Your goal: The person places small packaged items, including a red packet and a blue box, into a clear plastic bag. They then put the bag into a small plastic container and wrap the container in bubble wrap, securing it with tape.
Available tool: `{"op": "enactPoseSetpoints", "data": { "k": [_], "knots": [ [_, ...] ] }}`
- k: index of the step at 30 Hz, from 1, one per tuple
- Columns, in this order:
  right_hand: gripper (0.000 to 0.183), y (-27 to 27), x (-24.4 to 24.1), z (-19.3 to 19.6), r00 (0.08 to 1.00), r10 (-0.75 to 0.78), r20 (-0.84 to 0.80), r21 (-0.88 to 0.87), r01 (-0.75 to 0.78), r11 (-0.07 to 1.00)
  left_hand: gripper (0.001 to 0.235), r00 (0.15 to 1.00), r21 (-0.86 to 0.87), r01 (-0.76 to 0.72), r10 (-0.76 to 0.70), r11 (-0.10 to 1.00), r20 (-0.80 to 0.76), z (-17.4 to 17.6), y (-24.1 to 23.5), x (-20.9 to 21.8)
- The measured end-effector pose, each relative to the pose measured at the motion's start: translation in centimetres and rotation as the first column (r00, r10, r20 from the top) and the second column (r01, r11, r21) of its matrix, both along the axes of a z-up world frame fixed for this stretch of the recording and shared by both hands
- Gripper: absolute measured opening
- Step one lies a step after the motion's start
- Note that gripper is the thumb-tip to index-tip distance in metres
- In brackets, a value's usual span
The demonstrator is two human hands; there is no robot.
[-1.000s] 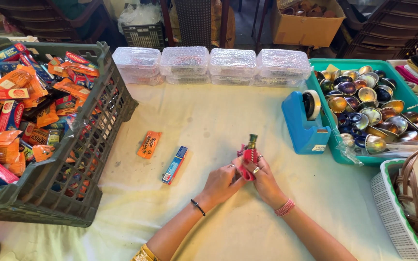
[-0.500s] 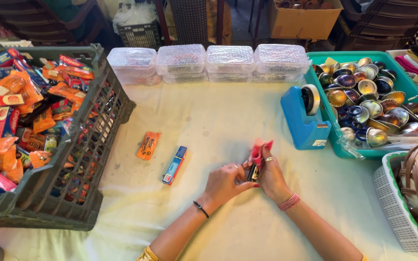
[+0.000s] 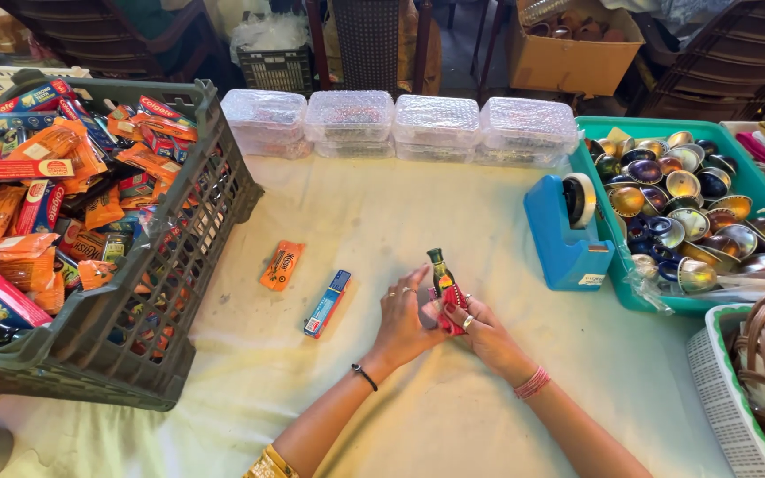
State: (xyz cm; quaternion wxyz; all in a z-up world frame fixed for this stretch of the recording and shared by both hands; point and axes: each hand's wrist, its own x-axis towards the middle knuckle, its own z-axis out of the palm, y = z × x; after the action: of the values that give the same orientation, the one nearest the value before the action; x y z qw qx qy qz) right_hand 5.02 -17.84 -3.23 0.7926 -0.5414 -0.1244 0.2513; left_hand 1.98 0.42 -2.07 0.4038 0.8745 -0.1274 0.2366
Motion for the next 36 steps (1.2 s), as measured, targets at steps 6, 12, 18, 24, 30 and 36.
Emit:
{"op": "enactPoseSetpoints", "data": {
  "k": [6, 12, 18, 24, 30, 36],
  "knots": [
    [0.048, -1.2, 0.8, -1.3, 0.999, 0.038, 0.006, -0.038, -0.037, 0.999, 0.049, 0.884, -0.551, 0.277, -0.434, 0.787, -0.176, -4.6, 1.0, 2.1],
    [0.040, -0.1, 0.0, 0.5, 0.978, -0.119, -0.170, -0.056, 0.111, 0.992, 0.029, 0.940, -0.512, 0.315, -0.338, 0.799, 0.051, 1.4, -0.1, -0.8],
    [0.047, -0.2, 0.9, -2.9, 0.994, -0.109, -0.030, -0.057, 0.108, 0.993, 0.028, 0.939, -0.596, 0.343, -0.272, 0.726, 0.208, 4.3, 0.6, 0.2],
    [0.045, 0.0, 0.6, -0.5, 0.974, -0.135, -0.183, 0.113, 0.157, 0.981, 0.032, 0.947, -0.538, -0.321, 0.256, 0.779, -0.194, 8.0, 14.4, 3.1],
    [0.052, -0.1, 0.5, -0.1, 0.974, -0.163, -0.159, 0.098, 0.180, 0.979, 0.047, 0.750, -0.017, -0.636, 0.612, 0.772, -0.251, -2.3, 27.4, 4.8],
    [0.046, -0.7, 1.3, -2.0, 0.979, -0.161, -0.124, 0.150, 0.179, 0.972, 0.051, 0.605, 0.224, -0.690, 0.719, 0.688, -0.343, -2.1, 26.2, 4.7]
  ]
}}
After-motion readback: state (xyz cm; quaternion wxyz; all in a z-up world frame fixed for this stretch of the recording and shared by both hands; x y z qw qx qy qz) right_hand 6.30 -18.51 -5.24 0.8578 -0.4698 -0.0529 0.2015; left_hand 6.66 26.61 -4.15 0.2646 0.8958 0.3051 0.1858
